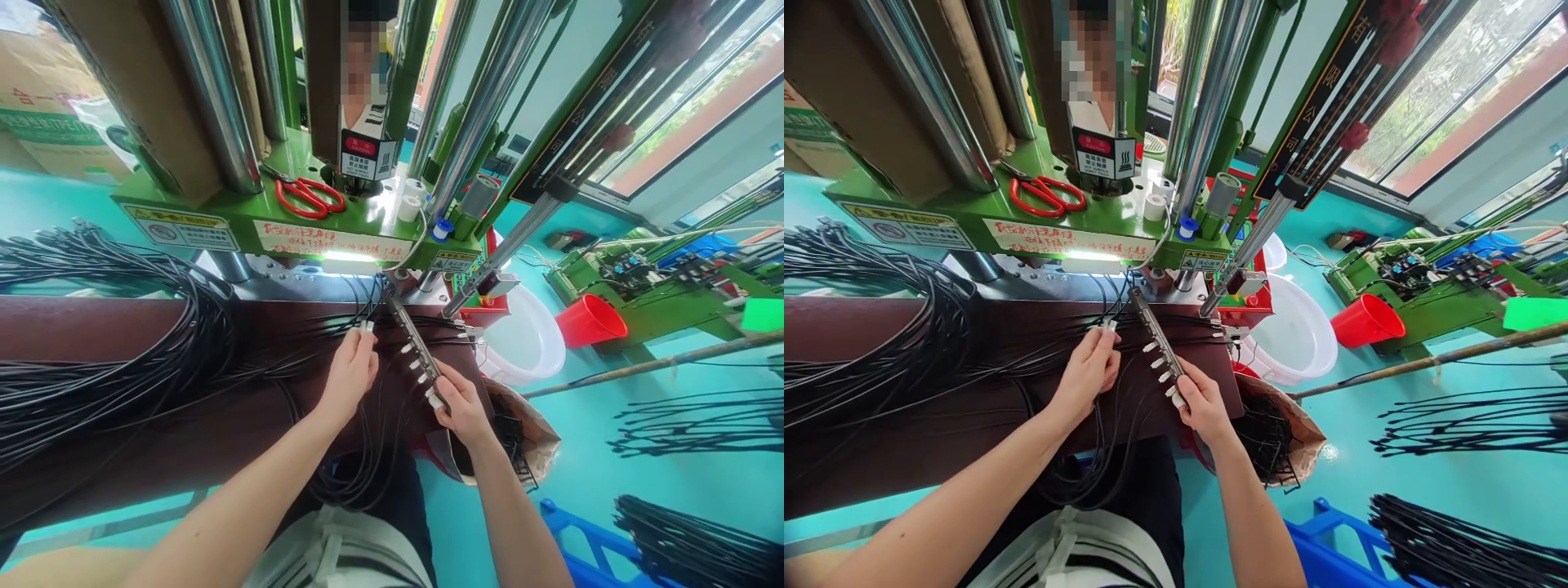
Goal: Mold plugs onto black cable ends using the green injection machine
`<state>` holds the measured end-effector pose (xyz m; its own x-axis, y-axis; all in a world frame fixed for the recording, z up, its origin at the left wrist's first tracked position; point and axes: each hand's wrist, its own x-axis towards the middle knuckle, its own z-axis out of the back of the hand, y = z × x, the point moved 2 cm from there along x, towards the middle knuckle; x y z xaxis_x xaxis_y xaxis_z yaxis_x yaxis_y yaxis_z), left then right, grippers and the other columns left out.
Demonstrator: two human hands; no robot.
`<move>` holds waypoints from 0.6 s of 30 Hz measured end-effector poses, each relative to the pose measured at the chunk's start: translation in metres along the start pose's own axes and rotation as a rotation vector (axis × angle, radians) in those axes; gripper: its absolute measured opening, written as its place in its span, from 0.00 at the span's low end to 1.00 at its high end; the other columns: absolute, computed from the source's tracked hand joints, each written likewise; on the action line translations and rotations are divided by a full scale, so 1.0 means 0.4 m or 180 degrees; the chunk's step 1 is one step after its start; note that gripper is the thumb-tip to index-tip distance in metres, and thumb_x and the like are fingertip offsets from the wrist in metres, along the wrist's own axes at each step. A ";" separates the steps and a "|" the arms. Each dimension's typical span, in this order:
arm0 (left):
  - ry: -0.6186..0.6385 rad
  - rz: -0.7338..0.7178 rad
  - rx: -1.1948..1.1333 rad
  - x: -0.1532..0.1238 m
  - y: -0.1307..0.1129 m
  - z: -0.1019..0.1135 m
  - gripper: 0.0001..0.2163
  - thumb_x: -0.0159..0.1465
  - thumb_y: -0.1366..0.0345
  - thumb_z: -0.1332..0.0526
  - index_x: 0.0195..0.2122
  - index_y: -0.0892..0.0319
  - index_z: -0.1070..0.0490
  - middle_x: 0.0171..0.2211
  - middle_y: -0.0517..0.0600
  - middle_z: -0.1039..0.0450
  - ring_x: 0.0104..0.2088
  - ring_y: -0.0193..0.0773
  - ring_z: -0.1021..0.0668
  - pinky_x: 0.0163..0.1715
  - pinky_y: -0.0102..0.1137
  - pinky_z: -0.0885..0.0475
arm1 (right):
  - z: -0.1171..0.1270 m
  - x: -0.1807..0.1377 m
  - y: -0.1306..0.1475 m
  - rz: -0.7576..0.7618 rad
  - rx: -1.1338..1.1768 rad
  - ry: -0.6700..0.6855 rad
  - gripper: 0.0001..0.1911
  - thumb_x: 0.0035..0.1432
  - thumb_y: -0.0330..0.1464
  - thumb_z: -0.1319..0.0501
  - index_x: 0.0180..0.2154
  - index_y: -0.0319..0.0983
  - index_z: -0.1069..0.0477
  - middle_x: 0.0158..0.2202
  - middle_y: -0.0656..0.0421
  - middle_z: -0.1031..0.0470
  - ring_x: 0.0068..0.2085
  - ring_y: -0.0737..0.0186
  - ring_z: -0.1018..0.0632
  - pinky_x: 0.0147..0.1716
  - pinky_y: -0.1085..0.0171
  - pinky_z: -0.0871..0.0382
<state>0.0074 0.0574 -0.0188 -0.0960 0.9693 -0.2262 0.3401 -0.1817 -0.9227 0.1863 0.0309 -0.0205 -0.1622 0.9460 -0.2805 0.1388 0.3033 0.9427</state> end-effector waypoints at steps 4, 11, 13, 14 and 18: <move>0.0341 0.0385 0.0084 0.000 0.003 -0.010 0.13 0.54 0.55 0.42 0.23 0.60 0.40 0.08 0.36 0.51 0.10 0.22 0.50 0.09 0.20 0.56 | 0.003 0.002 -0.001 -0.0056 -0.0091 0.0158 0.23 0.52 0.41 0.39 0.49 0.40 0.33 0.20 0.65 0.41 0.16 0.78 0.46 0.10 0.76 0.58; 0.0501 0.0639 -0.0141 0.007 -0.001 -0.005 0.15 0.51 0.54 0.39 0.19 0.60 0.39 0.06 0.36 0.53 0.08 0.21 0.51 0.10 0.21 0.58 | 0.003 0.003 0.007 -0.0017 -0.0333 0.0357 0.22 0.54 0.40 0.41 0.50 0.39 0.34 0.18 0.66 0.42 0.14 0.79 0.47 0.10 0.75 0.57; 0.0593 0.0699 -0.0200 0.009 0.001 -0.002 0.15 0.51 0.54 0.39 0.18 0.60 0.39 0.06 0.36 0.53 0.08 0.22 0.51 0.09 0.22 0.59 | 0.004 0.003 0.007 -0.0001 -0.0372 0.0402 0.23 0.55 0.40 0.41 0.50 0.38 0.34 0.17 0.66 0.43 0.14 0.79 0.48 0.10 0.75 0.57; 0.0623 0.0737 -0.0206 0.010 0.002 -0.001 0.16 0.51 0.54 0.39 0.18 0.60 0.40 0.06 0.36 0.53 0.08 0.22 0.51 0.10 0.22 0.59 | 0.004 0.003 0.007 0.0005 -0.0386 0.0418 0.23 0.55 0.40 0.42 0.51 0.38 0.34 0.17 0.66 0.43 0.14 0.79 0.48 0.10 0.75 0.57; 0.0636 0.0743 -0.0071 0.014 0.006 0.003 0.16 0.52 0.55 0.41 0.17 0.59 0.41 0.06 0.36 0.54 0.08 0.22 0.52 0.10 0.22 0.59 | -0.003 0.002 0.014 0.0079 -0.0565 0.0498 0.23 0.55 0.41 0.42 0.51 0.39 0.35 0.19 0.66 0.43 0.16 0.78 0.47 0.11 0.75 0.56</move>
<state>0.0066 0.0621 -0.0227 0.1724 0.9155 -0.3634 0.3520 -0.4018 -0.8454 0.1859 0.0330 -0.0153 -0.3122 0.9196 -0.2386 -0.0270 0.2424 0.9698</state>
